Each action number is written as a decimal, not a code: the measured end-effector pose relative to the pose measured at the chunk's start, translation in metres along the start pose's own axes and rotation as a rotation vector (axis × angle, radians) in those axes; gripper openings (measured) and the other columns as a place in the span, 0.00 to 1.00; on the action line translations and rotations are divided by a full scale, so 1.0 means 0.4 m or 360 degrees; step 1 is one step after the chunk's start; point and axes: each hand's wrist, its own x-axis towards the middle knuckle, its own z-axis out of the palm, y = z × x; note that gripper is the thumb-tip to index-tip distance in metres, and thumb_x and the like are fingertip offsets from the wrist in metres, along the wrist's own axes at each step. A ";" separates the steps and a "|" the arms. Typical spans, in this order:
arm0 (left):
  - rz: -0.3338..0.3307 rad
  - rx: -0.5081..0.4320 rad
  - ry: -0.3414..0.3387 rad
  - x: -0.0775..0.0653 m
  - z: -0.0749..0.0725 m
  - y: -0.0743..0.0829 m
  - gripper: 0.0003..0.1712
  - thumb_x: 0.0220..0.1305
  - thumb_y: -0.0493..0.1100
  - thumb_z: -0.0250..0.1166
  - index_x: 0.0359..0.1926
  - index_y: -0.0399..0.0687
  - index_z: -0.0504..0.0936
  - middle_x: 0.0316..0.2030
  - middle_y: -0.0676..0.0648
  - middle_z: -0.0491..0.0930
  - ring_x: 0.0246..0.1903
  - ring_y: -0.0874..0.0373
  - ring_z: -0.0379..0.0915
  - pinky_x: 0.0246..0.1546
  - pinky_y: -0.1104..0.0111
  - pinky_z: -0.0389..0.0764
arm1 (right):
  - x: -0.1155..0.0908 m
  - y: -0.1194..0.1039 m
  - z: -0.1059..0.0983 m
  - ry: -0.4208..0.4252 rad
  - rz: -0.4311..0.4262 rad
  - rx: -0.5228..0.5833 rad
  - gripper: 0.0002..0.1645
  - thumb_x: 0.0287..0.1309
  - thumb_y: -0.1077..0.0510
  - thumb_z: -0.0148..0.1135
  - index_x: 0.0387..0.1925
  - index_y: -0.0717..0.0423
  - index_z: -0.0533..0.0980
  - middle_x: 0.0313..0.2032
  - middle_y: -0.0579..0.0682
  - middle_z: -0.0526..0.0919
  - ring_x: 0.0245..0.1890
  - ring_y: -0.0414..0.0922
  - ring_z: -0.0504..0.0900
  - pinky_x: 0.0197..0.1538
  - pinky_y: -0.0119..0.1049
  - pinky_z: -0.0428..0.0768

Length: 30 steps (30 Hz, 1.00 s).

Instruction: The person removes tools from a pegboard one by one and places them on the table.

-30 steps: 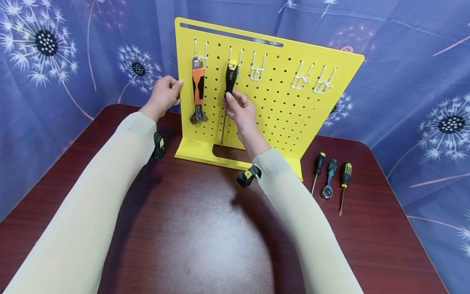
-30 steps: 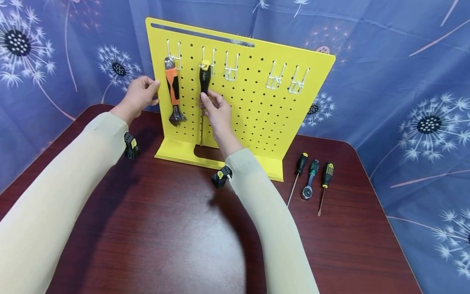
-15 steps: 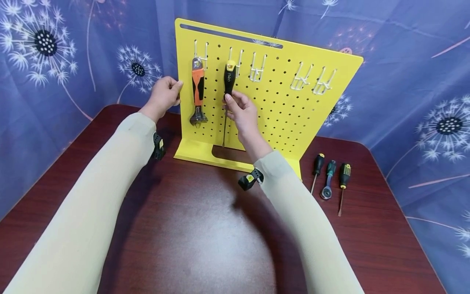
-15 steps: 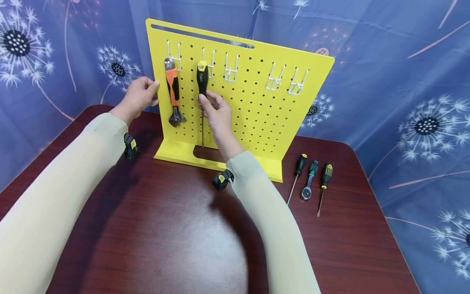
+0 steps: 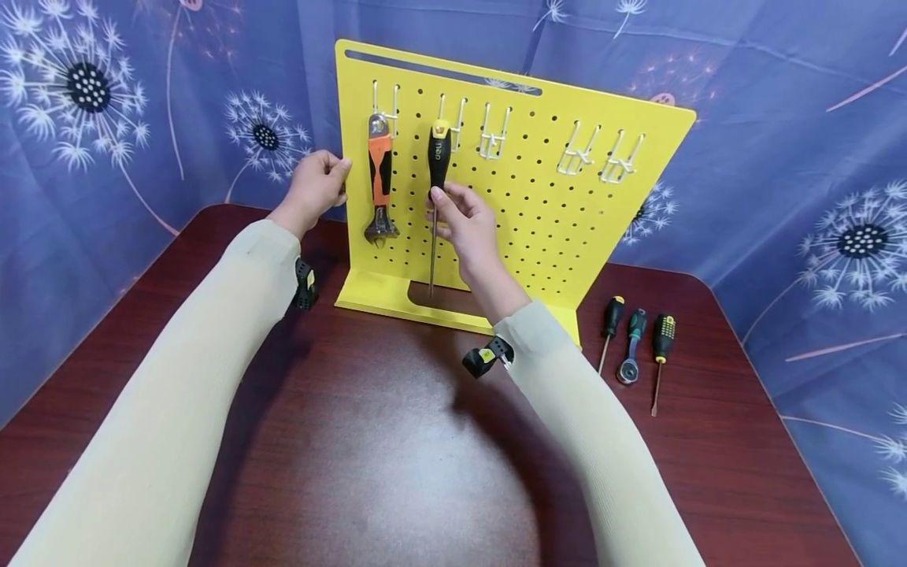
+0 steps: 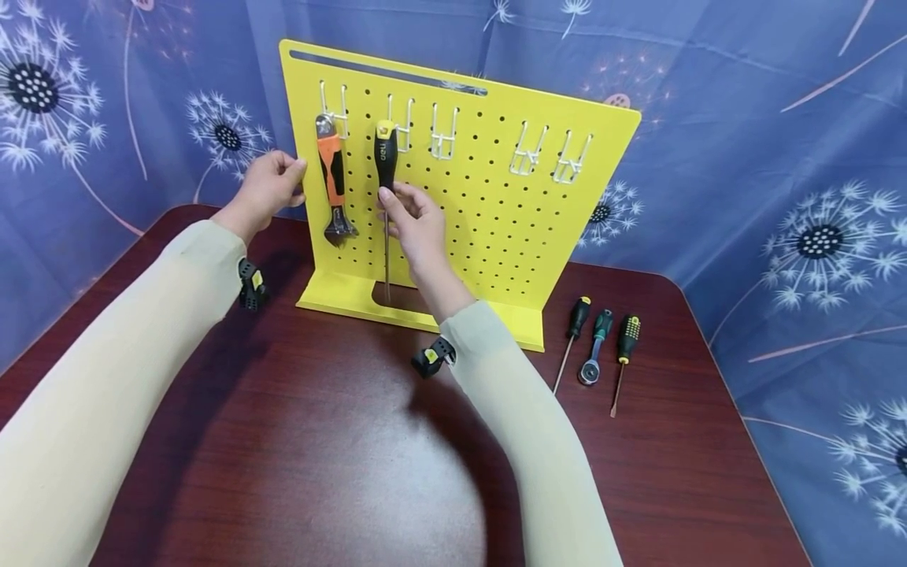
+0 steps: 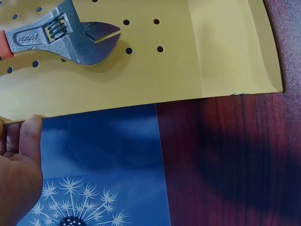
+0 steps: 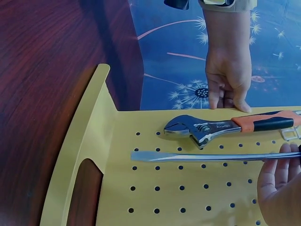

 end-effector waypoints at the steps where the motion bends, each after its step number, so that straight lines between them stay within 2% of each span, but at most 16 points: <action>1: -0.0001 -0.0004 0.0000 0.000 0.000 0.000 0.15 0.81 0.51 0.48 0.38 0.48 0.68 0.37 0.52 0.64 0.29 0.65 0.64 0.33 0.79 0.74 | -0.002 -0.001 -0.001 -0.0005 -0.0003 0.0006 0.18 0.72 0.59 0.62 0.58 0.63 0.77 0.31 0.39 0.84 0.32 0.37 0.83 0.44 0.34 0.86; 5: -0.0007 -0.0011 -0.0002 0.000 -0.001 -0.001 0.14 0.81 0.51 0.48 0.37 0.49 0.67 0.37 0.53 0.63 0.29 0.65 0.64 0.34 0.79 0.75 | -0.010 -0.005 -0.004 -0.0038 -0.0016 0.0006 0.17 0.72 0.59 0.61 0.57 0.65 0.77 0.31 0.40 0.84 0.31 0.36 0.83 0.39 0.28 0.84; 14: -0.0011 0.0002 -0.0009 -0.003 -0.001 -0.004 0.14 0.81 0.52 0.48 0.38 0.49 0.67 0.37 0.53 0.64 0.31 0.65 0.64 0.36 0.79 0.76 | -0.041 -0.015 -0.003 -0.0099 -0.0037 -0.0020 0.17 0.73 0.59 0.61 0.56 0.64 0.77 0.33 0.42 0.85 0.33 0.38 0.83 0.40 0.28 0.84; 18: -0.0018 -0.0009 0.0002 0.000 0.000 -0.004 0.14 0.81 0.51 0.48 0.37 0.49 0.67 0.37 0.53 0.63 0.32 0.65 0.65 0.35 0.80 0.76 | -0.063 -0.020 -0.008 -0.0132 -0.0040 -0.0006 0.15 0.73 0.60 0.59 0.56 0.64 0.77 0.32 0.40 0.85 0.33 0.38 0.84 0.40 0.29 0.85; 25: -0.0002 -0.0003 -0.0005 -0.001 -0.001 -0.004 0.15 0.81 0.52 0.48 0.37 0.49 0.67 0.36 0.52 0.63 0.29 0.64 0.64 0.33 0.78 0.74 | -0.097 -0.023 -0.035 -0.0173 -0.0066 -0.0022 0.15 0.75 0.62 0.56 0.57 0.67 0.75 0.32 0.38 0.85 0.34 0.36 0.85 0.41 0.29 0.86; 30: 0.0003 0.0009 0.0004 -0.002 0.001 -0.001 0.15 0.81 0.52 0.49 0.37 0.49 0.67 0.36 0.52 0.64 0.31 0.64 0.64 0.33 0.78 0.74 | -0.116 -0.020 -0.064 -0.0182 -0.0066 -0.0029 0.12 0.74 0.62 0.56 0.54 0.63 0.76 0.33 0.39 0.85 0.35 0.36 0.85 0.43 0.31 0.87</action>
